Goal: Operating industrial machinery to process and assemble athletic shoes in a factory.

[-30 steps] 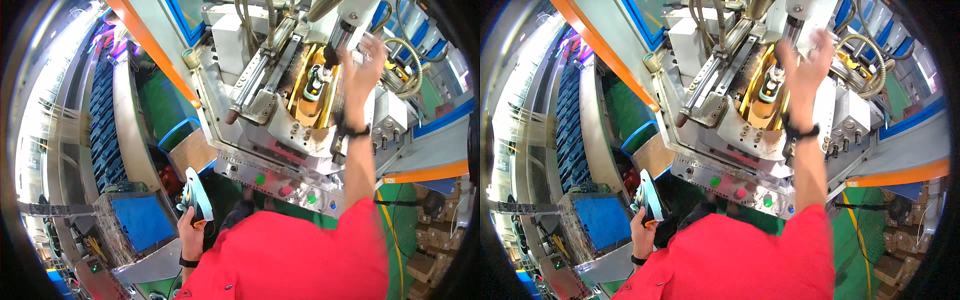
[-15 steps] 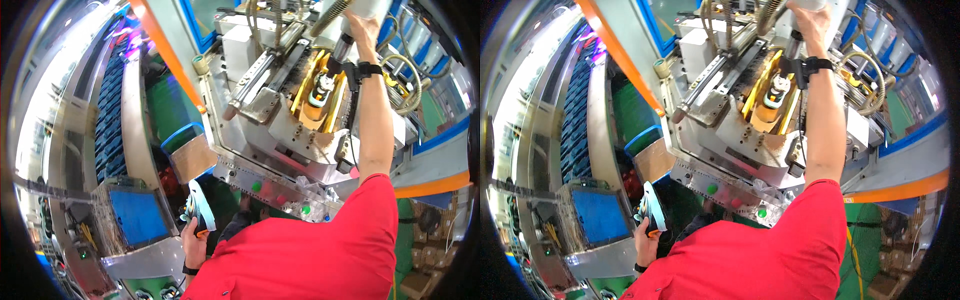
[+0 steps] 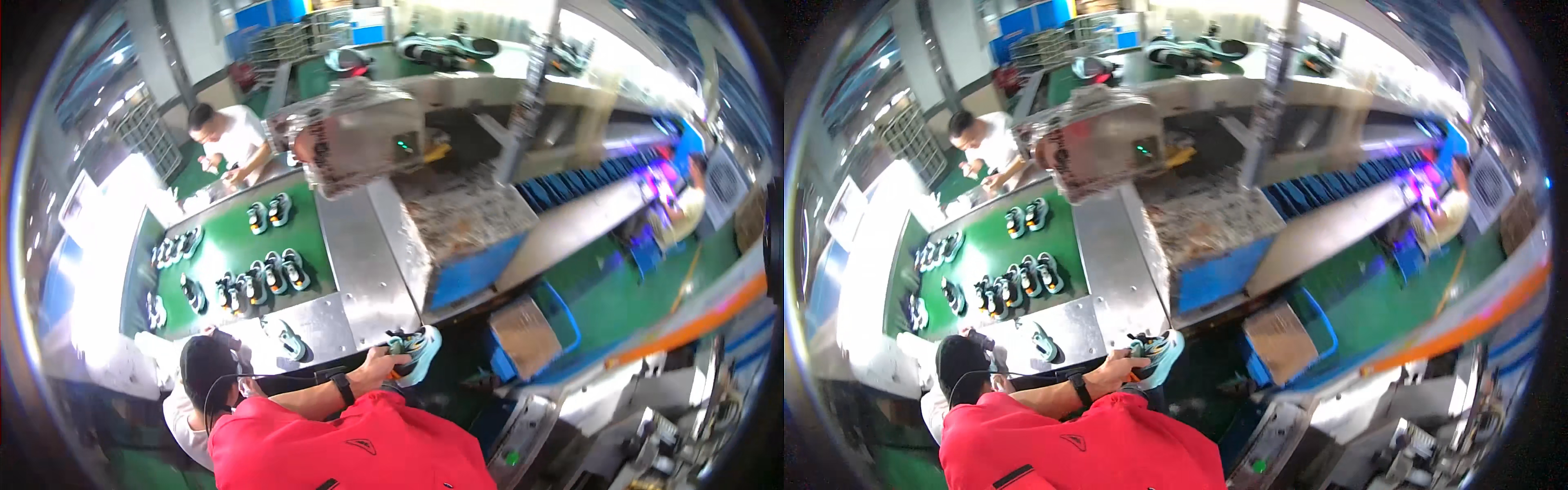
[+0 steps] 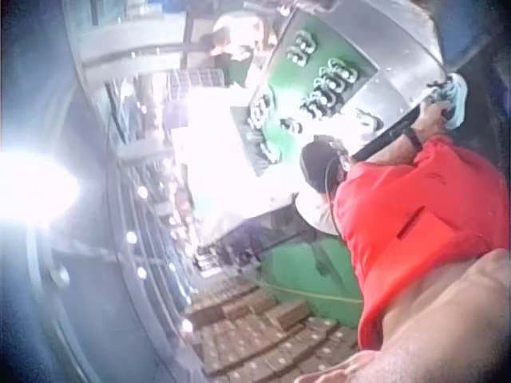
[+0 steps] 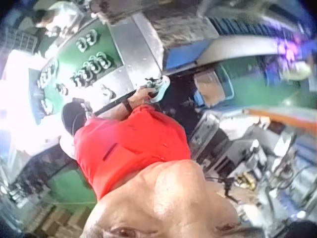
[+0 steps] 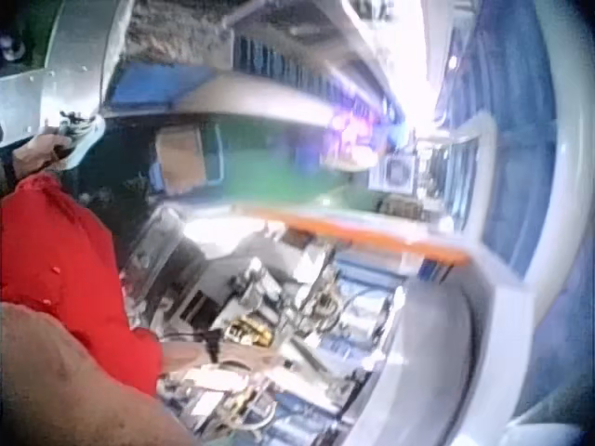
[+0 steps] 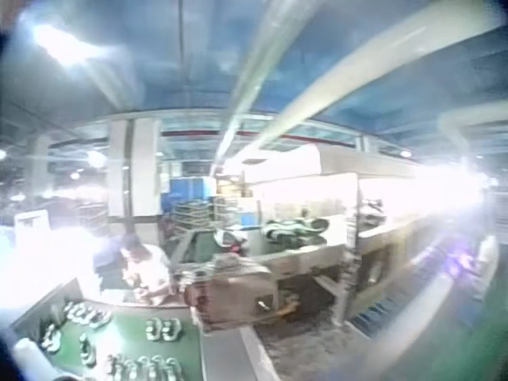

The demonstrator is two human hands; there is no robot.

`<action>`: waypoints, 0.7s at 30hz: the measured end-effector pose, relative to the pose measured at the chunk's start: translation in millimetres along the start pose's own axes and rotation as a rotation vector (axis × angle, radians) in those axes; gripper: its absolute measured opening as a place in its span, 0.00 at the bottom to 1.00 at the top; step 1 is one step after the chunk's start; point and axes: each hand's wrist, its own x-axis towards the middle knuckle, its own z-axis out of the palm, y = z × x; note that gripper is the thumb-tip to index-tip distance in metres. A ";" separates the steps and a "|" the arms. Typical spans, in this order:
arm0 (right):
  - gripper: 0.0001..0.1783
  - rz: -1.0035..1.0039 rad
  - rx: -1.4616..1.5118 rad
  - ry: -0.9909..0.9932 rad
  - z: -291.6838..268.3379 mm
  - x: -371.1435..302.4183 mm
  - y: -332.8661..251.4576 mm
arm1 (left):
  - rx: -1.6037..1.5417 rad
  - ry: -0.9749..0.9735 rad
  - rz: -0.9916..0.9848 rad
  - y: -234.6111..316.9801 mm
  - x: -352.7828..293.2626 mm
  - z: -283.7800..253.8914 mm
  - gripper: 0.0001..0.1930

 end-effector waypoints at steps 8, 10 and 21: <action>0.14 -0.578 0.684 -0.672 192.0 -33.3 -470.4 | -0.199 0.451 0.164 82.3 116.2 -139.0 0.11; 0.18 -0.828 0.742 -0.741 214.7 -57.0 -595.9 | -0.253 0.521 0.290 90.1 173.4 -184.0 0.09; 0.49 -1.221 0.379 -1.279 320.1 -235.6 -1016.9 | 0.155 1.015 0.280 253.3 398.1 -397.1 0.27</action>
